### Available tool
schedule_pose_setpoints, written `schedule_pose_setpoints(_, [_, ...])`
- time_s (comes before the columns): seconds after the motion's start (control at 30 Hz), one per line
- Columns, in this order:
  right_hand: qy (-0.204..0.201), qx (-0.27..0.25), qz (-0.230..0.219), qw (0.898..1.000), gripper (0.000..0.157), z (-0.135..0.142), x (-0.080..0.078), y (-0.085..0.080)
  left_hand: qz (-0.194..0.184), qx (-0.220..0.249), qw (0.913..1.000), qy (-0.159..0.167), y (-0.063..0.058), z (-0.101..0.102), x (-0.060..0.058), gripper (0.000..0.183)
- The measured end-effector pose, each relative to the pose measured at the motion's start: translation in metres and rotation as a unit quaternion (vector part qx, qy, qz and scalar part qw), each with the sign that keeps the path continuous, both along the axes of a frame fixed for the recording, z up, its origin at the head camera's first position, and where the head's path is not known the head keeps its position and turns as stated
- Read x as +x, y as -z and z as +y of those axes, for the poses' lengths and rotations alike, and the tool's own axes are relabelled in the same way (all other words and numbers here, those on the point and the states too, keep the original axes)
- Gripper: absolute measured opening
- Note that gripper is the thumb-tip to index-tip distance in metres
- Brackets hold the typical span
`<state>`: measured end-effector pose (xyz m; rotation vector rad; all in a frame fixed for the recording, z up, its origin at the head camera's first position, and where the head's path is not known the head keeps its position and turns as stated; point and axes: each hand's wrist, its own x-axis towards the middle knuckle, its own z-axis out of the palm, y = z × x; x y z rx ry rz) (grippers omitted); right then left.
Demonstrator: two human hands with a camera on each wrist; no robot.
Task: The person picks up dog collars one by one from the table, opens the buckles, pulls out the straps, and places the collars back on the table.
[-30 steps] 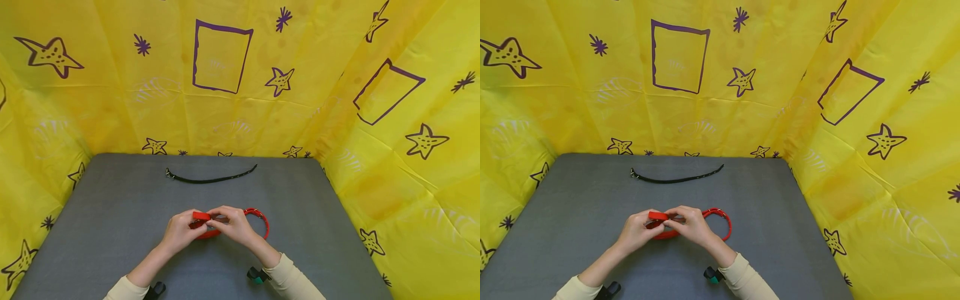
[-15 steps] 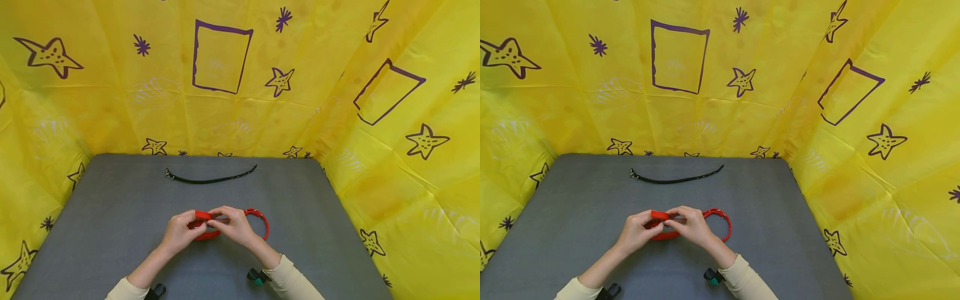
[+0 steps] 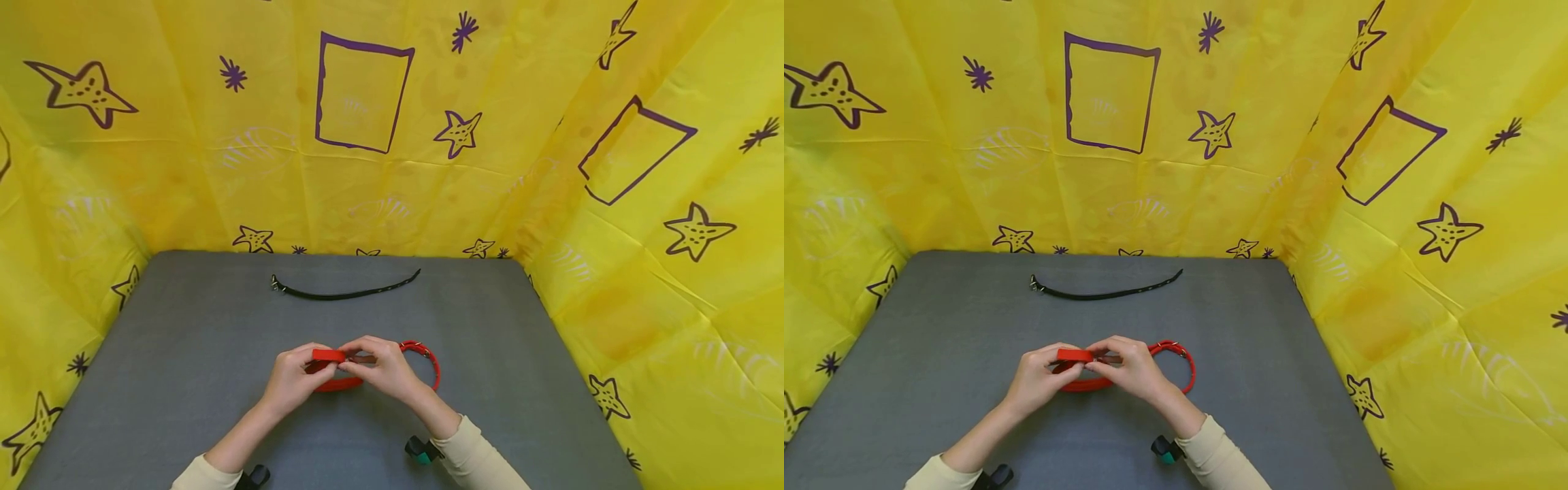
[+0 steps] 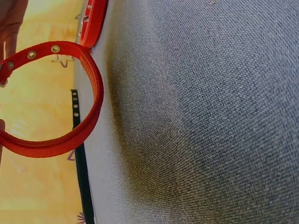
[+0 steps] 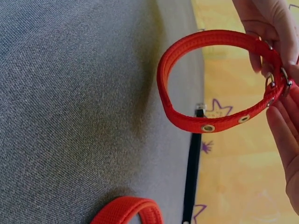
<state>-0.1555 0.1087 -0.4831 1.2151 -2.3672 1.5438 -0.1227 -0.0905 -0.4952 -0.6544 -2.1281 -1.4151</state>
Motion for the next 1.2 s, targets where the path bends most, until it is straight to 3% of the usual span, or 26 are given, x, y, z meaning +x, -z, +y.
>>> schedule_pose_setpoints(0.13, [0.002,0.019,-0.02,1.0,0.026,0.004,-0.004,0.007,-0.027,0.012,0.9996,0.005,-0.019,0.0,0.007,0.021])
schedule_pose_setpoints(0.27, [-0.005,0.038,-0.022,0.999,0.024,0.008,-0.005,0.006,-0.056,0.022,0.9982,0.006,-0.027,-0.002,0.01,0.019])
schedule_pose_setpoints(0.57, [-0.006,0.053,-0.023,0.998,0.019,0.009,-0.008,0.005,-0.074,0.041,0.9964,0.009,-0.029,-0.005,0.009,0.019])
schedule_pose_setpoints(0.93, [0.007,0.039,-0.036,0.999,0.022,0.007,-0.006,0.002,-0.151,0.069,0.9861,0.005,-0.033,-0.01,0.009,0.013])
schedule_pose_setpoints(1.2, [-0.005,0.037,-0.037,0.999,0.023,0.008,-0.008,-0.001,-0.16,0.065,0.985,-0.005,-0.034,-0.012,0.009,0.014])
